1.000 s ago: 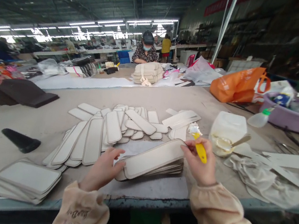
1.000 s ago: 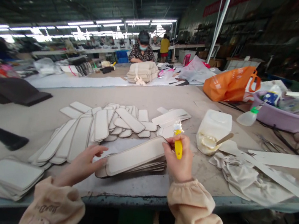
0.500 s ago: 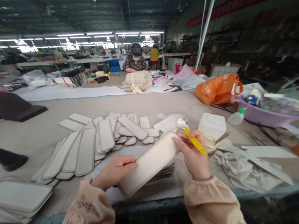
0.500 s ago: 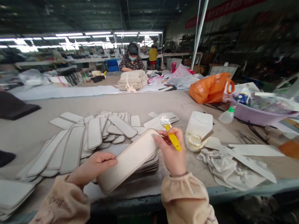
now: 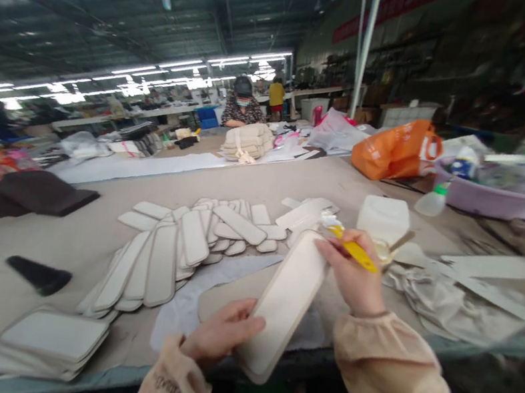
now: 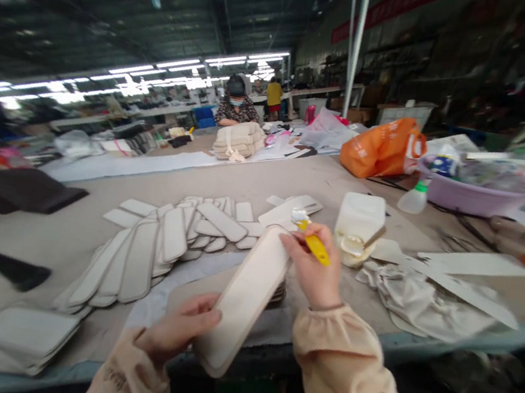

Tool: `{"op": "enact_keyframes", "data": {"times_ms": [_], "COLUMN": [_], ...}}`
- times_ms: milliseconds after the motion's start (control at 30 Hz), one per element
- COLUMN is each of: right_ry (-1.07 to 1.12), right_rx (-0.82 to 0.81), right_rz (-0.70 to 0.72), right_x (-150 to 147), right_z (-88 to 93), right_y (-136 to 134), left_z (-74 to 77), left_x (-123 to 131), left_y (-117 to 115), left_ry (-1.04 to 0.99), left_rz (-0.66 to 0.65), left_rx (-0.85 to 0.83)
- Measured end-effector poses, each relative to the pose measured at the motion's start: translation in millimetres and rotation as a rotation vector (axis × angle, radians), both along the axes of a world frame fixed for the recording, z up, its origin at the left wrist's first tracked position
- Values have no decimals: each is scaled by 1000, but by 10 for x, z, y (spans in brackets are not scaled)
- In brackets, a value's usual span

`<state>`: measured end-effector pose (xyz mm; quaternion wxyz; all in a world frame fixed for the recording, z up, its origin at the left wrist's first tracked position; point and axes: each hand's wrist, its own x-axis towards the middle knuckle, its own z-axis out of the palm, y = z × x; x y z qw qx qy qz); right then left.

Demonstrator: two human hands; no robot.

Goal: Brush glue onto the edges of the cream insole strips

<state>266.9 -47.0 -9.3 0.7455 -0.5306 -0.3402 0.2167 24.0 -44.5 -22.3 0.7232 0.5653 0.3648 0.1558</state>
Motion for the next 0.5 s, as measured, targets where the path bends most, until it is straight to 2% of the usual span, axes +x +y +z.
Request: {"op": "enact_keyframes", "data": {"times_ms": [33, 100, 267, 367, 500], "right_ry": [-20, -64, -51, 50, 112], "right_rx": [-2, -1, -70, 11, 52], "right_rz": [-42, -108, -84, -4, 58], "right_x": [13, 42, 71, 27, -34], "right_z": [2, -11, -113, -142, -113], "right_y": [-17, -33, 3, 27, 63], "left_z": [-18, -75, -194, -130, 110], "left_x": [0, -2, -18, -80, -351], "left_y": [-15, -19, 24, 42, 243], "left_ry": [-7, -4, -32, -84, -208], "left_rz": [-34, -13, 79, 112, 243], "left_rx": [-30, -80, -81, -55, 78]}}
